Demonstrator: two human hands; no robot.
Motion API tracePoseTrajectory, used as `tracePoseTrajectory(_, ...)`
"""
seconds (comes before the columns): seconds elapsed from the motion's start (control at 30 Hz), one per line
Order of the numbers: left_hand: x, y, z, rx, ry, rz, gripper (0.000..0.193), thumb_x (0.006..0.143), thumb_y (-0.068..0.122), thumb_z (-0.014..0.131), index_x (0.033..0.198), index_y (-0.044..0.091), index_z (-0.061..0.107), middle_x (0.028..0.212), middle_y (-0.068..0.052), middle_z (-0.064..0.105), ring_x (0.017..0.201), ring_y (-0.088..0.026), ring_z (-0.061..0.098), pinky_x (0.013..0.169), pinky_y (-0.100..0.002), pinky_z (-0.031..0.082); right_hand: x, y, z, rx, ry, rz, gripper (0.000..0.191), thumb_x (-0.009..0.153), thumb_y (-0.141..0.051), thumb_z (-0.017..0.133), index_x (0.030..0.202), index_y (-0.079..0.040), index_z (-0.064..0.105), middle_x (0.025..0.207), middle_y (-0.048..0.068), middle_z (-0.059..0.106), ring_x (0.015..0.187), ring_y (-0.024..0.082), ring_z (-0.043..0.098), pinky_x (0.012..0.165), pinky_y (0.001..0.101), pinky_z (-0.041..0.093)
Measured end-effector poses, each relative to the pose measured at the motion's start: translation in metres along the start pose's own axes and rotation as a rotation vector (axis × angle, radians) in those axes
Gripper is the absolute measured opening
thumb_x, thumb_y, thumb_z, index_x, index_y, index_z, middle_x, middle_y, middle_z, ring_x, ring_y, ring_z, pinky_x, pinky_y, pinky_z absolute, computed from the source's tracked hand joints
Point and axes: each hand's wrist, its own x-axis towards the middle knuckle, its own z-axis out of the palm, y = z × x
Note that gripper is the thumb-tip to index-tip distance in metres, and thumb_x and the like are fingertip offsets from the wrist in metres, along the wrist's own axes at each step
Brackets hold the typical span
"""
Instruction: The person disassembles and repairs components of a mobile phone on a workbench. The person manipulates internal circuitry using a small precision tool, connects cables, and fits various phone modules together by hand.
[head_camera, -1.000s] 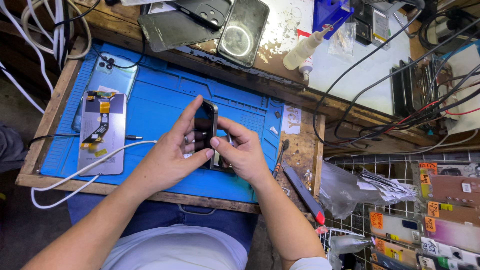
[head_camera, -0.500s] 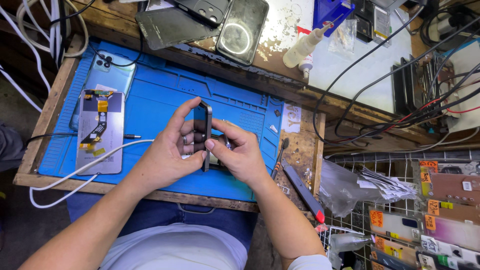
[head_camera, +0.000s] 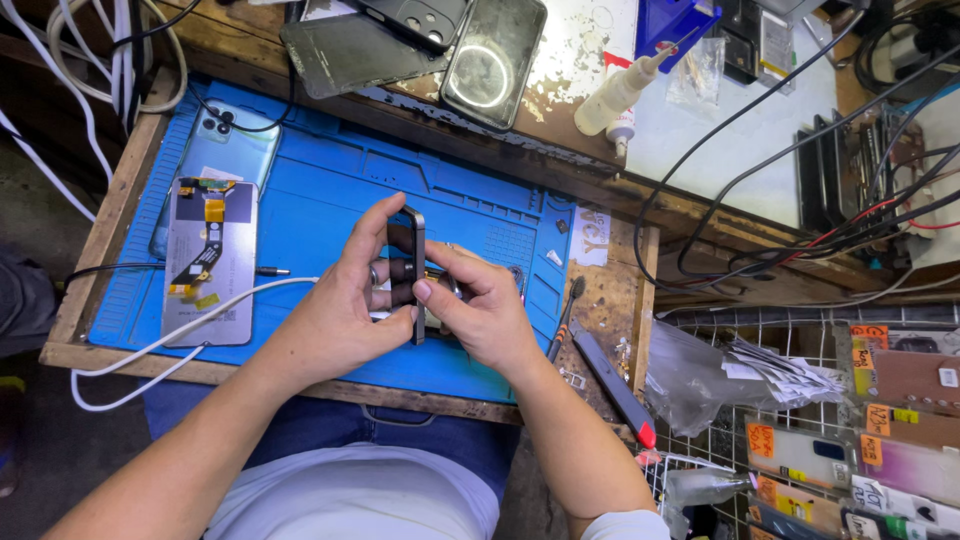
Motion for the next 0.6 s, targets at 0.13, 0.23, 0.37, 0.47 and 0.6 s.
tracePoseTrajectory(0.13,-0.004,0.0,-0.002,-0.064,-0.019,-0.031,0.102,0.08,-0.014,0.062,0.162,0.019,0.011,0.138,-0.012,0.045,0.123,-0.02,0.06,0.099,-0.037,0.058,0.0,0.001,0.0,0.006,-0.029,-0.061,0.043,0.102,-0.012,0.07,0.141,0.001,0.062,0.119,0.003,0.066,0.101,0.007,0.058,0.086,0.0224,0.049)
tracePoseTrajectory(0.23,-0.004,-0.002,-0.004,-0.116,-0.042,-0.019,0.102,0.08,-0.016,0.06,0.162,0.019,0.01,0.142,-0.012,0.044,0.126,-0.021,0.058,0.098,-0.037,0.058,-0.001,0.001,-0.001,-0.027,-0.03,-0.016,0.044,0.1,-0.013,0.07,0.142,0.001,0.062,0.115,0.003,0.067,0.093,0.006,0.055,0.081,0.0217,0.048)
tracePoseTrajectory(0.37,-0.003,-0.006,-0.003,-0.133,-0.022,-0.019,0.102,0.079,-0.016,0.059,0.162,0.019,0.011,0.142,-0.013,0.045,0.127,-0.022,0.058,0.093,-0.035,0.058,0.0,0.0,-0.001,-0.011,-0.028,0.015,0.045,0.101,-0.016,0.07,0.142,-0.001,0.062,0.114,0.002,0.066,0.089,0.005,0.053,0.078,0.0209,0.047)
tracePoseTrajectory(0.47,-0.003,-0.008,-0.003,-0.149,-0.014,-0.012,0.101,0.08,-0.016,0.059,0.162,0.019,0.011,0.142,-0.013,0.045,0.127,-0.023,0.059,0.092,-0.035,0.058,0.0,-0.001,0.0,-0.041,-0.029,0.019,0.046,0.101,-0.017,0.07,0.143,-0.002,0.063,0.11,0.002,0.065,0.085,0.005,0.054,0.076,0.0208,0.047)
tracePoseTrajectory(0.6,-0.004,-0.01,-0.002,-0.132,-0.007,0.005,0.101,0.079,-0.017,0.059,0.16,0.019,0.013,0.139,-0.014,0.046,0.126,-0.023,0.059,0.092,-0.035,0.059,0.0,-0.003,-0.001,-0.039,-0.035,0.032,0.047,0.099,-0.018,0.07,0.142,-0.003,0.062,0.114,0.002,0.067,0.086,0.005,0.055,0.074,0.0205,0.047)
